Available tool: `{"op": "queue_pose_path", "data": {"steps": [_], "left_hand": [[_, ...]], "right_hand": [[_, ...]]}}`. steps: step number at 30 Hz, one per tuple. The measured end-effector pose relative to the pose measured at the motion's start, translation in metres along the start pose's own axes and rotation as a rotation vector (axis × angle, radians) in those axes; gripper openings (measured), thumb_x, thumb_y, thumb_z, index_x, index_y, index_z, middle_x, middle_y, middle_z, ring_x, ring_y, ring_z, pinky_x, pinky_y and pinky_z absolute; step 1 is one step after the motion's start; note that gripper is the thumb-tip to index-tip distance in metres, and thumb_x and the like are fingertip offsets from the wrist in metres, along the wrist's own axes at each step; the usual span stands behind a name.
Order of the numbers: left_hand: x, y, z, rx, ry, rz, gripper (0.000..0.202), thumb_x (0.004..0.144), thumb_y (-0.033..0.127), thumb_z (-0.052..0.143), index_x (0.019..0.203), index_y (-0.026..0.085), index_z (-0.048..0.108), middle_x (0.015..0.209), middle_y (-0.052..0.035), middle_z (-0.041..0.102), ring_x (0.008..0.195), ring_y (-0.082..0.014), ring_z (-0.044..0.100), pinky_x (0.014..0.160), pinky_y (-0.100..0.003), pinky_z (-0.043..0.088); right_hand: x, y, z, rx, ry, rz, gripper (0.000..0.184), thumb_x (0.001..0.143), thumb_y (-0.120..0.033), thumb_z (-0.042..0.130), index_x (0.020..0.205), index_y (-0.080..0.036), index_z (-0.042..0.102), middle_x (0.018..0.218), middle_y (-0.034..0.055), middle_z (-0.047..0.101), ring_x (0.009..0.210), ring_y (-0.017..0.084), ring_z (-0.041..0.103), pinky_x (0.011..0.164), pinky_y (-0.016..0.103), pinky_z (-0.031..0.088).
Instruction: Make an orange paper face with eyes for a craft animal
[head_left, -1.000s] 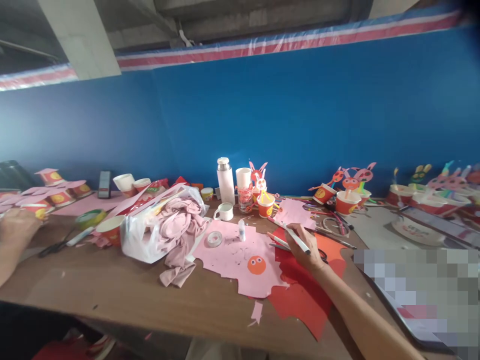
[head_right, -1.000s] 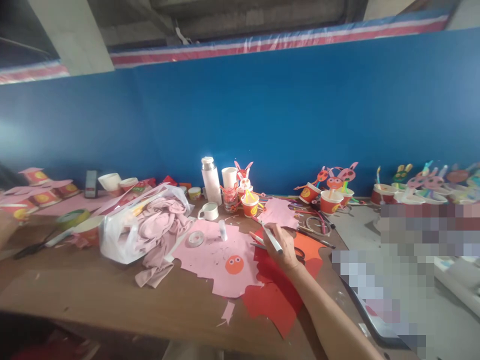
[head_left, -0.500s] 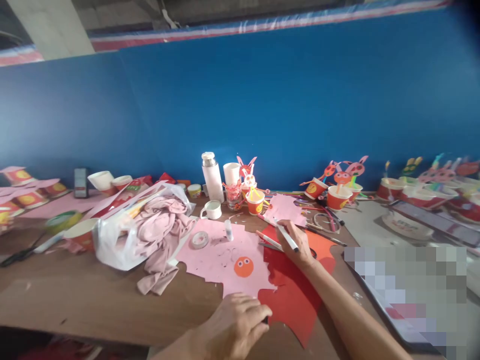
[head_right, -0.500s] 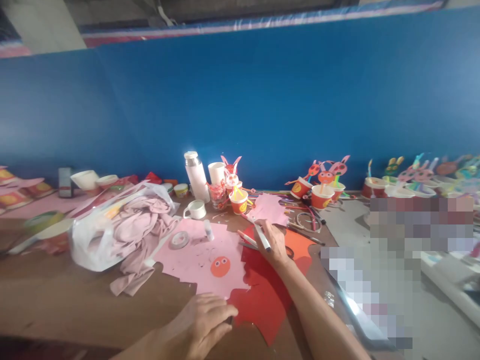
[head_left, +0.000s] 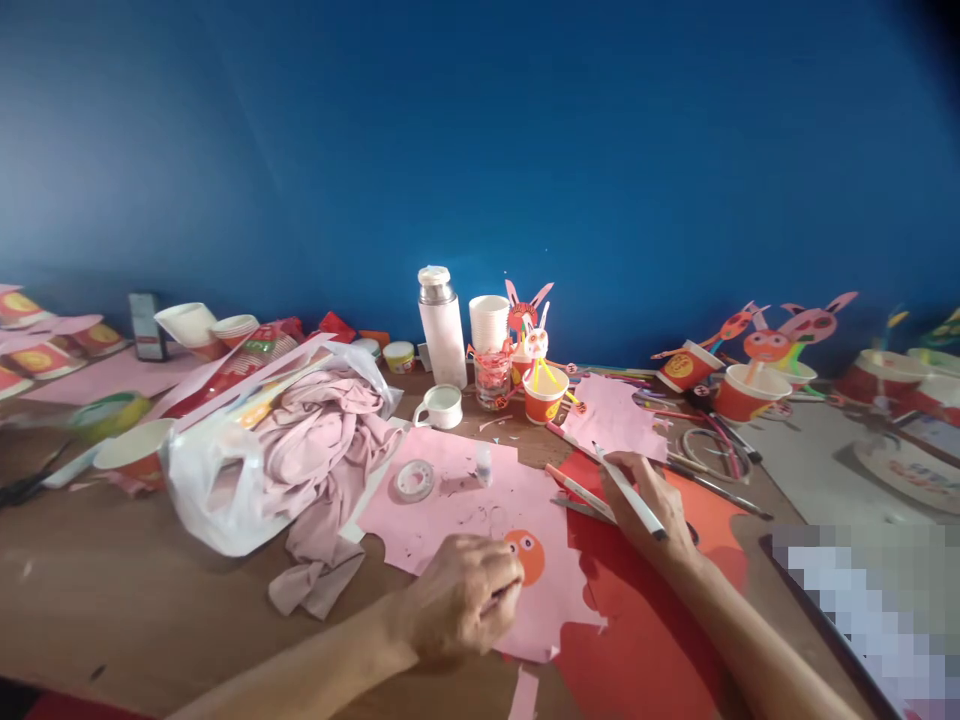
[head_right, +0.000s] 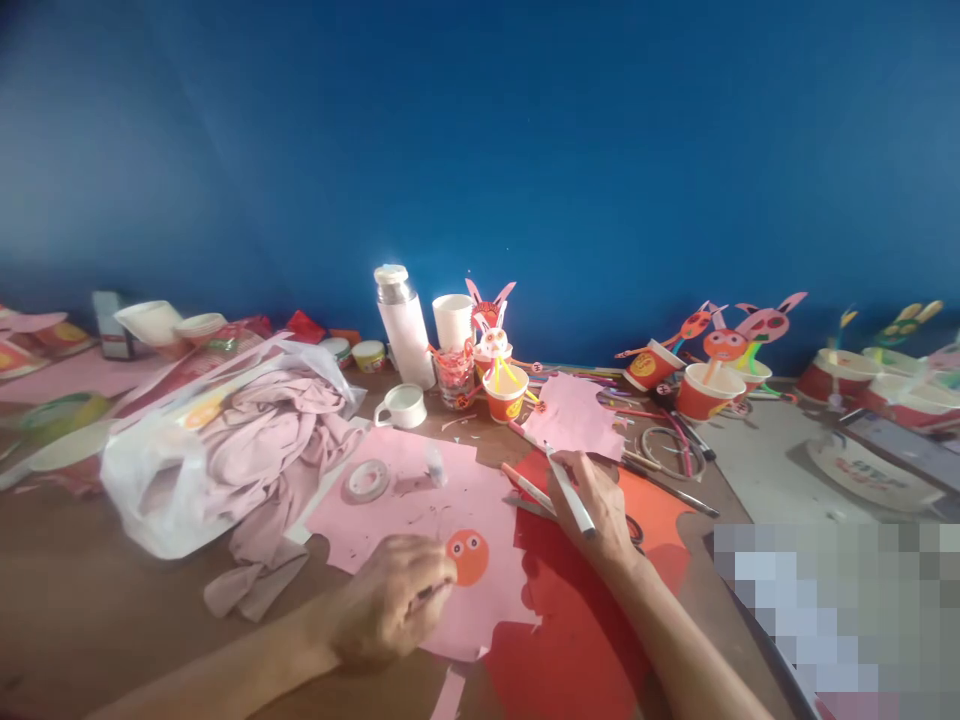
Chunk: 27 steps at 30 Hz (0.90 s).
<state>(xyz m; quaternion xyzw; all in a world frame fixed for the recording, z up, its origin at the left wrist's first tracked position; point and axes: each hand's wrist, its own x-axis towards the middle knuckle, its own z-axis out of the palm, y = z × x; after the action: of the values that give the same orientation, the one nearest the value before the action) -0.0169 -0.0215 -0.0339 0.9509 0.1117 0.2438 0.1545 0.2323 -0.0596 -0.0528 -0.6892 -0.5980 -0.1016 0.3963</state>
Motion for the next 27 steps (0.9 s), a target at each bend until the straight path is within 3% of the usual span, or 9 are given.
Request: {"op": "queue_pose_path", "data": {"steps": [3,6,11,16,21,27], "left_hand": [[-0.011,0.001,0.010,0.030,-0.069,0.092,0.019,0.082,0.010,0.035,0.093,0.016,0.050,0.072,-0.0034,0.060,0.062,-0.0140,0.056,0.060,-0.025,0.043],[-0.015,-0.002,0.009,-0.013,-0.061,0.137,0.029,0.081,0.011,0.036,0.108,0.015,0.044,0.090,-0.0073,0.064,0.075,-0.0167,0.061,0.068,-0.028,0.047],[-0.015,-0.008,0.007,-0.050,-0.018,0.130,0.031,0.075,0.007,0.039,0.104,0.015,0.047,0.101,-0.0087,0.066,0.069,-0.0159,0.063,0.060,-0.026,0.048],[-0.018,-0.008,0.010,0.001,-0.152,0.068,0.027,0.073,0.008,0.039,0.096,0.016,0.052,0.106,-0.0079,0.065,0.059,-0.0144,0.060,0.053,-0.027,0.046],[-0.018,-0.008,0.010,0.046,-0.166,0.039,0.022,0.075,0.010,0.039,0.088,0.016,0.055,0.101,-0.0074,0.066,0.057,-0.0136,0.056,0.054,-0.026,0.043],[-0.013,-0.015,0.005,0.065,-0.198,0.068,0.019,0.076,0.005,0.039,0.074,0.017,0.053,0.106,-0.0045,0.065,0.056,-0.0119,0.054,0.056,-0.028,0.039]], "right_hand": [[-0.001,0.001,0.000,-0.038,-0.023,0.015,0.013,0.080,-0.031,0.048,0.087,-0.024,0.057,0.074,0.0032,0.068,0.066,0.020,0.064,0.058,0.029,0.045],[-0.001,0.001,0.001,-0.064,-0.046,0.023,0.012,0.080,-0.029,0.048,0.086,-0.025,0.057,0.073,0.0020,0.068,0.065,0.019,0.064,0.056,0.028,0.045],[0.001,-0.001,0.003,-0.065,-0.060,-0.015,0.010,0.080,-0.026,0.046,0.086,-0.025,0.054,0.074,0.0028,0.067,0.065,0.018,0.063,0.057,0.027,0.046],[-0.001,-0.002,0.002,-0.082,-0.074,-0.033,0.008,0.081,-0.026,0.046,0.085,-0.024,0.053,0.075,0.0033,0.065,0.063,0.017,0.062,0.058,0.027,0.046],[-0.007,-0.004,-0.001,-0.098,-0.089,-0.044,0.008,0.082,-0.026,0.048,0.086,-0.024,0.055,0.080,0.0046,0.066,0.070,0.018,0.063,0.061,0.027,0.046],[-0.013,-0.011,-0.009,0.108,-0.128,-0.306,0.031,0.084,-0.013,0.044,0.112,-0.024,0.050,0.079,0.0030,0.069,0.065,0.016,0.063,0.062,0.028,0.047]]}}
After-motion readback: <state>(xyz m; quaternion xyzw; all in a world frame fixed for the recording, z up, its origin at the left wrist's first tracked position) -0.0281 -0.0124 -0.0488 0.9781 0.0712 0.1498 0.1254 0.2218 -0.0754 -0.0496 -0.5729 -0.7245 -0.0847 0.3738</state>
